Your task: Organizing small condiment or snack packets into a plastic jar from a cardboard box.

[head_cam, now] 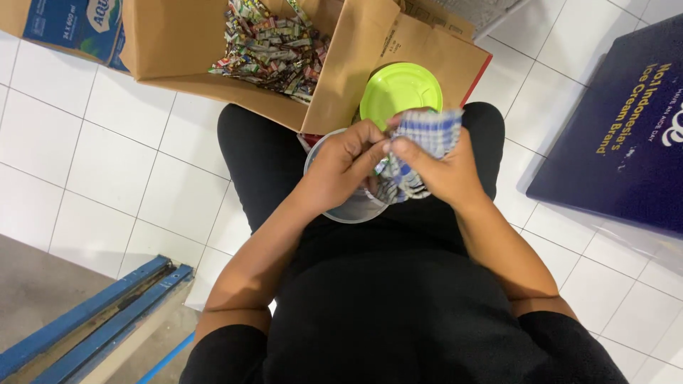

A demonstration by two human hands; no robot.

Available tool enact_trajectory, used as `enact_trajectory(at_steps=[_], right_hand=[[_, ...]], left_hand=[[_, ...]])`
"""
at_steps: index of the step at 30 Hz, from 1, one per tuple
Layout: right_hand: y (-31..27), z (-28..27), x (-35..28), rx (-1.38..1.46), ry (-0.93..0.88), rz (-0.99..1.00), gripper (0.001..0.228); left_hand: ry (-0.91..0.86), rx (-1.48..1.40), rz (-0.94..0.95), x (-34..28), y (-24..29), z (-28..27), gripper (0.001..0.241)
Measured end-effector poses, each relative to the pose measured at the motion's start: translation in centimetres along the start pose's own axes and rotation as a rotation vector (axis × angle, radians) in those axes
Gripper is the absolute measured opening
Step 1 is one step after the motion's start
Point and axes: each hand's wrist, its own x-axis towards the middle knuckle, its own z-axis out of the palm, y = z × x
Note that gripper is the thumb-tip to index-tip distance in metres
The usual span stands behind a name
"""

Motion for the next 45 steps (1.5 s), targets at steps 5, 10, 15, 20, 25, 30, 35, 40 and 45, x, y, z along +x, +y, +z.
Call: enact_trajectory(at_steps=[5, 10, 15, 20, 25, 30, 35, 40, 45], right_hand=[[-1.1, -2.6, 0.4, -0.123, 0.042, -0.097, 0.024], [-2.3, -6.7, 0.2, -0.138, 0.228, -0.162, 0.021], [-0.5, -9.1, 0.0, -0.414, 0.296, -0.187, 0.016], [0.7, -7.4, 0.6, -0.497, 0.288, -0.062, 0.019], [2.8, -6.3, 3.1, -0.597, 0.227, -0.03, 0.026], [4.0, -5.0, 5.9, -1.212, 0.262, -0.282, 0.061], [-2.3, 1.4, 5.9, -1.263, 0.026, -0.327, 0.08], [2.1, 1.7, 6.7, -1.086, -0.424, -0.029, 0.064], [3.2, -0.5, 7.5, -1.067, -0.528, 0.053, 0.027]], left_hand=[[-0.005, 0.016, -0.047, -1.5, 2.0, -1.5, 0.014], [0.035, 0.447, -0.061, -2.7, 1.0, -2.5, 0.018], [-0.122, 1.077, -0.12, -0.2, -7.4, 0.1, 0.017], [-0.212, 1.24, 0.028, 1.7, -11.5, 1.0, 0.007], [-0.201, 1.25, 0.1, 0.7, -7.4, -0.2, 0.012], [0.47, 0.955, 0.284, -4.3, 0.9, -3.6, 0.04], [0.586, 0.819, 0.093, -7.8, -3.4, -4.7, 0.053], [0.477, 0.633, -0.092, -8.5, -7.3, -4.5, 0.051], [0.352, 0.342, -0.125, -8.9, -5.1, -5.1, 0.076]])
